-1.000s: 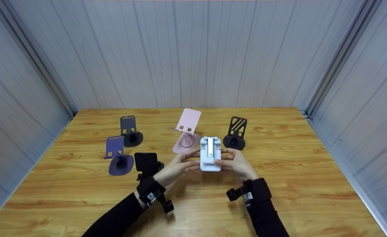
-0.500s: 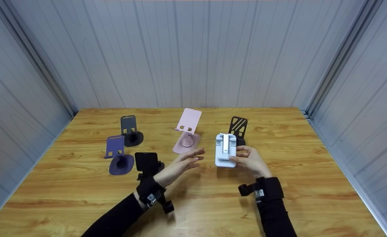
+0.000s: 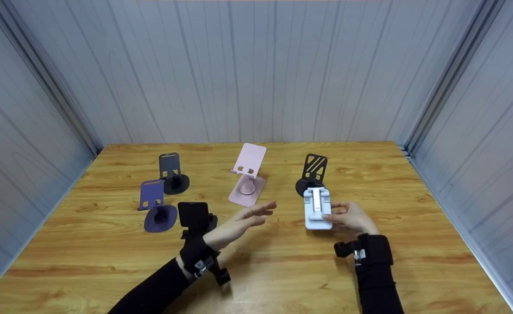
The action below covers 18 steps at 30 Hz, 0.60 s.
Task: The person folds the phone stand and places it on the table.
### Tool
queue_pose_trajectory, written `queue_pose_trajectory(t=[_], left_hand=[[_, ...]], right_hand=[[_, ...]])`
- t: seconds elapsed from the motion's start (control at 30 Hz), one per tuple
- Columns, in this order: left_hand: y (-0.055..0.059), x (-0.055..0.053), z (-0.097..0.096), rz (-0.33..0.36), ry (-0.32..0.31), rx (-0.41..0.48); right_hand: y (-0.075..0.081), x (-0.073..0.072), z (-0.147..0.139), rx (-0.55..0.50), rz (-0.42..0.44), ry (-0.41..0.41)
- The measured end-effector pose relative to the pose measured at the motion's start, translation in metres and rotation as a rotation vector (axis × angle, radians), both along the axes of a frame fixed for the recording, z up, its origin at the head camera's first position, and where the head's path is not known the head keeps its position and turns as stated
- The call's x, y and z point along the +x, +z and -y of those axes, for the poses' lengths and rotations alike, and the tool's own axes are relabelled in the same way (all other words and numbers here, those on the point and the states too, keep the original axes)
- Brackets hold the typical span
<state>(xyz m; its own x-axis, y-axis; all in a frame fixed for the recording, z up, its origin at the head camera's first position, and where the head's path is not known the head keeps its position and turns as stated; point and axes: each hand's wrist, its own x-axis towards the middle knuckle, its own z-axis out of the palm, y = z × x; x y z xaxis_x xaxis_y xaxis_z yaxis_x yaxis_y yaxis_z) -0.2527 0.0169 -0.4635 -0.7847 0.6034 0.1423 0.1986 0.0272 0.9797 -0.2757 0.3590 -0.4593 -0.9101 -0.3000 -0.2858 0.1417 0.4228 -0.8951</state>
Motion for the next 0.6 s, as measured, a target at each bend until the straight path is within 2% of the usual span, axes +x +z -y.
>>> queue_pose_trajectory(t=[0.27,0.6], left_hand=[[0.000,0.002,0.001,0.015,-0.006,-0.035],[0.001,0.002,0.001,-0.055,-0.013,-0.105]], right_hand=[[-0.002,0.001,-0.021,0.069,0.008,-0.002],[-0.008,0.002,-0.032,0.092,0.039,-0.044]])
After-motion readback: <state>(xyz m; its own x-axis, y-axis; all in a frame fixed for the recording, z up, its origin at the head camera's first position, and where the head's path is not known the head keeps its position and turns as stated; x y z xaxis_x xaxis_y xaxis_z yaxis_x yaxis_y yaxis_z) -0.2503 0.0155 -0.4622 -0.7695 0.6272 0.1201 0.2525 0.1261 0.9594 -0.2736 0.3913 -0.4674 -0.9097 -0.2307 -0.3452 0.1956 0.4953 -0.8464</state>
